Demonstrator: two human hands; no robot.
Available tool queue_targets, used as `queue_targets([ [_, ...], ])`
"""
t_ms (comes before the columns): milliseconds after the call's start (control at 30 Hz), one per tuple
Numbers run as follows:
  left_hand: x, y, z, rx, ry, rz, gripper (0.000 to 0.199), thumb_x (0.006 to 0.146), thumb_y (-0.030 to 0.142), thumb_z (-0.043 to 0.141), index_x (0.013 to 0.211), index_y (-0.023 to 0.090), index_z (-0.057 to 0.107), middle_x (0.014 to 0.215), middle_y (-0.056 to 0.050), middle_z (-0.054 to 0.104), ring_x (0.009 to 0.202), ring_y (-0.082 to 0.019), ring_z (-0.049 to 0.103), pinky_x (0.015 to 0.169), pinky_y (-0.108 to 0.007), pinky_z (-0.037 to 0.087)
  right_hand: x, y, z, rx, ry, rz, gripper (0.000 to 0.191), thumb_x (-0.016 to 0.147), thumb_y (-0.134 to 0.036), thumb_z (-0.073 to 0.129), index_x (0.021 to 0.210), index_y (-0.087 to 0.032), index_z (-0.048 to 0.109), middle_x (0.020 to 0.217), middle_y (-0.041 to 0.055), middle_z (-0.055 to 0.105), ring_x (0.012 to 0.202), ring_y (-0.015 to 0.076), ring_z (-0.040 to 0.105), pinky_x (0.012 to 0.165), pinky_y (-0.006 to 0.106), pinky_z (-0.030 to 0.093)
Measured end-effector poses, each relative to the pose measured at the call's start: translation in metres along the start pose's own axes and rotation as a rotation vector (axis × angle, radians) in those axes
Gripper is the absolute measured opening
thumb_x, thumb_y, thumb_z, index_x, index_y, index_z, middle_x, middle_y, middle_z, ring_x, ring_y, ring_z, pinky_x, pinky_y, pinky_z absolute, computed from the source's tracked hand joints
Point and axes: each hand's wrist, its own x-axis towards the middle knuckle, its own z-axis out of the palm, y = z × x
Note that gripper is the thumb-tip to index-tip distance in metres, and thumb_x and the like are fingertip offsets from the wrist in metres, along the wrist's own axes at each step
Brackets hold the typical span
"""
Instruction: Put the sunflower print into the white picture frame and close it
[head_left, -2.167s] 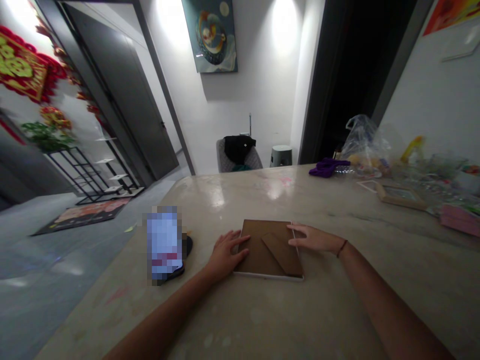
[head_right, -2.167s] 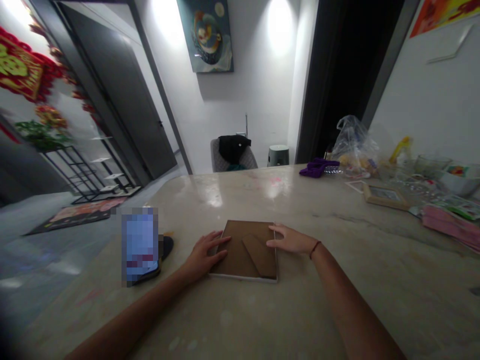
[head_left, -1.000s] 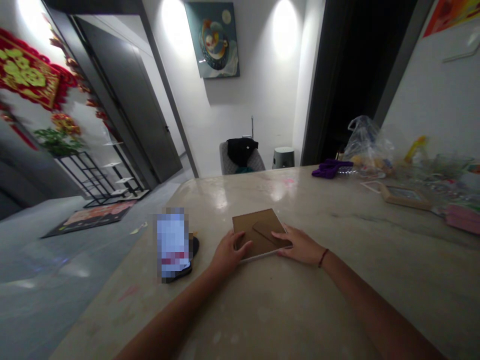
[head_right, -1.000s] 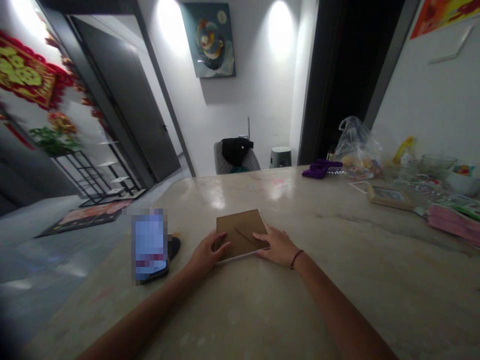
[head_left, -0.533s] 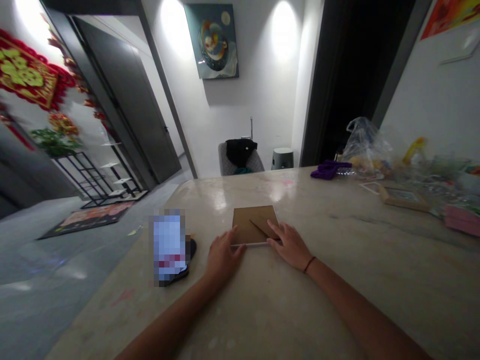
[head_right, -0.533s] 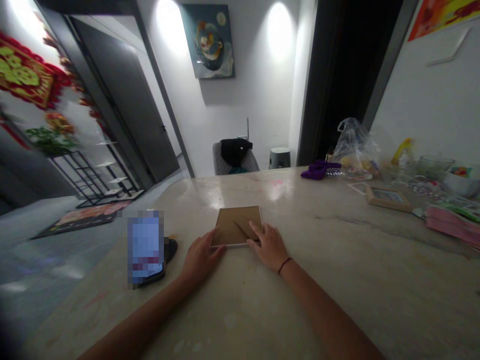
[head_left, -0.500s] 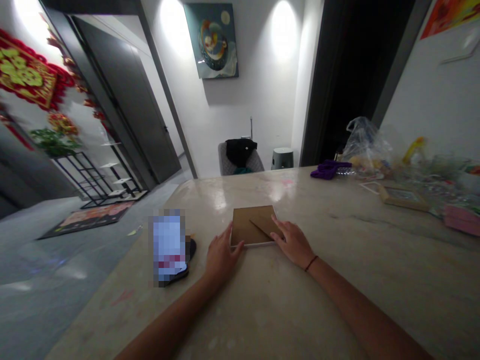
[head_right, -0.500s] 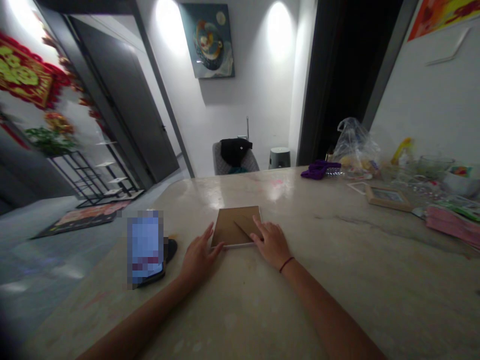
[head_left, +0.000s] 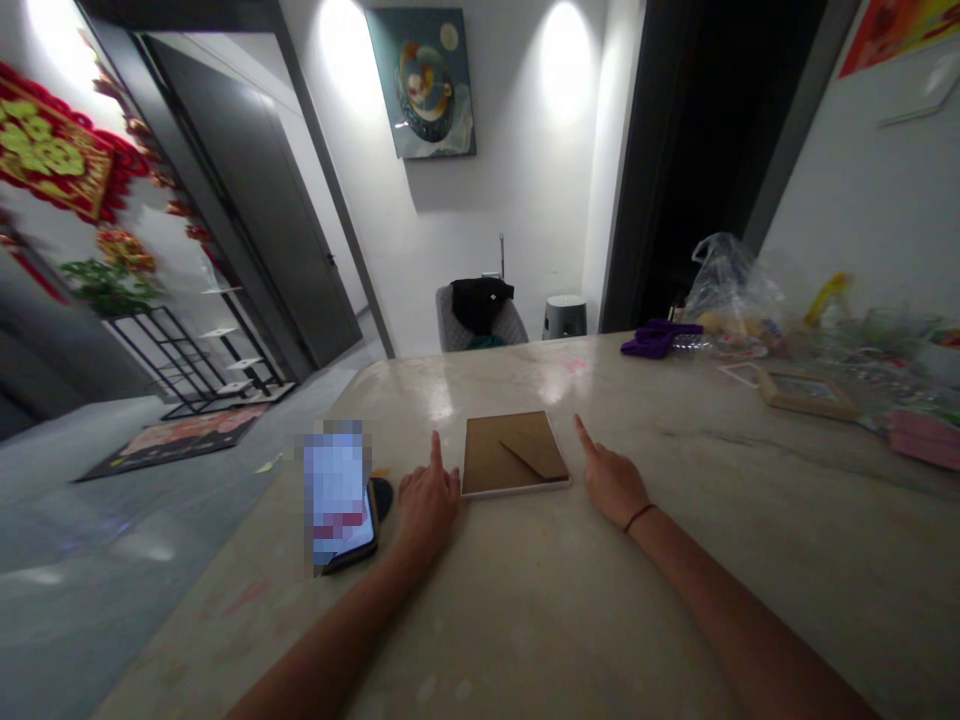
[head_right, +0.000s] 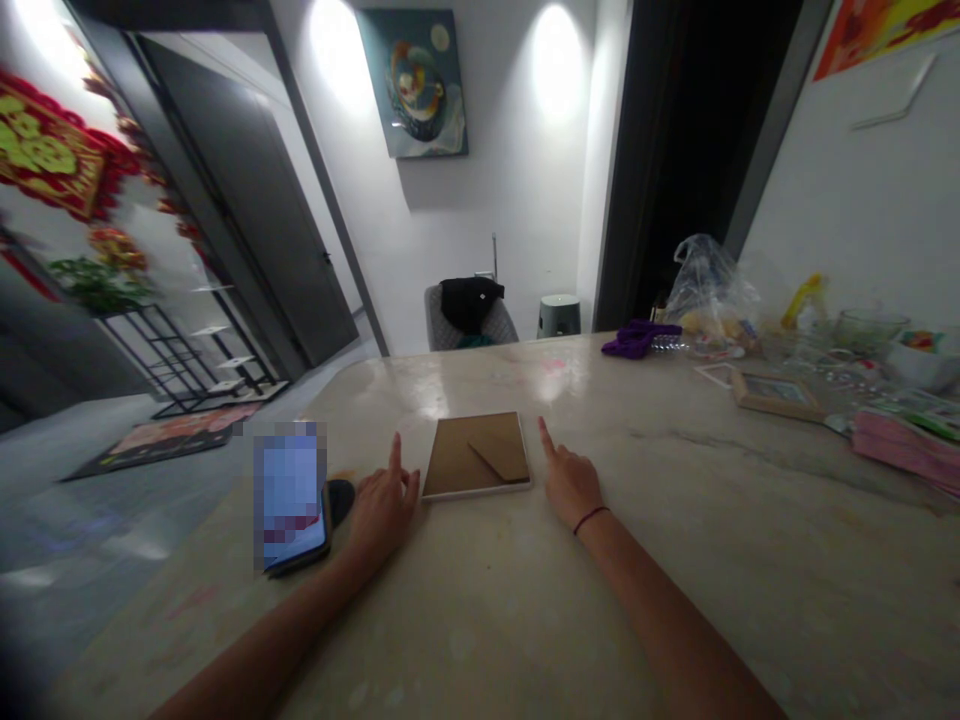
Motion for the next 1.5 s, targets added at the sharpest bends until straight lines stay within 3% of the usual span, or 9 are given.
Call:
queue_targets([
  [67, -0.002, 0.002, -0.001, -0.004, -0.058, 0.053, 0.046, 0.088, 0.038, 0.029, 0.12, 0.01, 0.049, 0.085, -0.012, 0.065, 0.084, -0.024, 0.058, 0.08, -0.037, 0.036, 0.001, -0.004, 0.0, 0.083, -0.003, 0.061, 0.052, 0.083, -0.014, 0.03, 0.135, -0.014, 0.03, 0.087, 0.0118, 0.065, 0.074, 0.019, 0.059, 0.067, 0.029, 0.04],
  [167, -0.005, 0.006, -0.002, -0.013, -0.11, 0.133, 0.042, 0.086, 0.045, 0.032, 0.093, 0.017, 0.063, 0.081, -0.01, 0.064, 0.081, -0.024, 0.057, 0.078, -0.037, 0.036, 0.001, -0.011, 0.003, 0.207, 0.001, 0.073, 0.041, 0.088, -0.03, 0.028, 0.095, -0.016, 0.065, 0.084, 0.012, 0.066, 0.077, 0.0184, 0.059, 0.07, 0.028, 0.04],
  [300, -0.007, 0.007, 0.0, -0.026, -0.092, 0.173, 0.039, 0.086, 0.045, 0.035, 0.087, 0.017, 0.062, 0.076, -0.007, 0.062, 0.076, -0.022, 0.056, 0.074, -0.034, 0.036, 0.002, -0.016, 0.01, 0.469, 0.067, 0.087, 0.039, 0.082, -0.042, 0.04, 0.067, -0.017, 0.067, 0.076, 0.0096, 0.067, 0.073, 0.0182, 0.059, 0.069, 0.027, 0.042],
  [467, -0.005, 0.004, 0.0, -0.064, -0.112, 0.192, 0.039, 0.086, 0.045, 0.034, 0.084, 0.018, 0.062, 0.073, -0.005, 0.061, 0.071, -0.019, 0.055, 0.07, -0.031, 0.036, 0.007, -0.017, 0.008, 1.098, 0.16, 0.258, 0.032, 0.069, -0.041, 0.056, 0.081, -0.014, 0.066, 0.083, 0.0084, 0.068, 0.078, 0.02, 0.061, 0.071, 0.031, 0.048],
  [633, -0.004, 0.002, 0.001, -0.125, -0.112, 0.198, 0.038, 0.086, 0.044, 0.035, 0.081, 0.018, 0.061, 0.072, -0.005, 0.06, 0.069, -0.018, 0.054, 0.068, -0.029, 0.036, 0.007, -0.022, 0.001, 1.577, -0.015, 0.429, 0.032, 0.062, -0.031, 0.065, 0.089, -0.016, 0.059, 0.076, 0.0026, 0.064, 0.061, 0.0148, 0.059, 0.056, 0.031, 0.053],
  [900, -0.002, -0.002, 0.007, -0.174, -0.054, 0.16, 0.03, 0.085, 0.039, 0.041, 0.095, 0.017, 0.059, 0.08, -0.006, 0.063, 0.078, -0.02, 0.055, 0.077, -0.032, 0.04, 0.007, -0.016, 0.006, 1.594, -0.097, 0.392, 0.033, 0.061, -0.019, 0.065, 0.094, -0.016, 0.06, 0.089, 0.0044, 0.065, 0.071, 0.0151, 0.061, 0.055, 0.027, 0.054],
  [1100, -0.005, -0.001, 0.015, -0.163, 0.184, 0.216, 0.06, 0.079, 0.038, 0.051, 0.133, 0.019, 0.031, 0.131, -0.013, 0.045, 0.121, -0.026, 0.039, 0.099, -0.042, 0.031, 0.002, -0.032, -0.001, 1.654, -0.101, 0.354, 0.035, 0.06, -0.018, 0.065, 0.094, -0.017, 0.057, 0.091, 0.0049, 0.063, 0.081, 0.0175, 0.06, 0.061, 0.03, 0.056],
  [1267, -0.007, 0.003, 0.015, -0.122, 0.138, 0.3, 0.061, 0.078, 0.028, 0.053, 0.134, 0.024, 0.03, 0.142, -0.011, 0.029, 0.127, -0.027, 0.032, 0.102, -0.044, 0.029, -0.008, -0.052, -0.011, 1.713, -0.143, 0.288, 0.037, 0.059, -0.019, 0.066, 0.093, -0.018, 0.053, 0.09, 0.0038, 0.059, 0.078, 0.0155, 0.057, 0.063, 0.031, 0.056],
  [1500, -0.007, 0.004, 0.013, -0.132, 0.112, 0.258, 0.055, 0.078, 0.023, 0.051, 0.131, 0.023, 0.038, 0.138, -0.011, 0.037, 0.123, -0.027, 0.039, 0.1, -0.044, 0.033, -0.011, -0.054, -0.014, 1.699, -0.215, 0.265, 0.035, 0.058, -0.019, 0.067, 0.09, -0.018, 0.052, 0.09, 0.0031, 0.057, 0.076, 0.015, 0.056, 0.06, 0.031, 0.057],
])
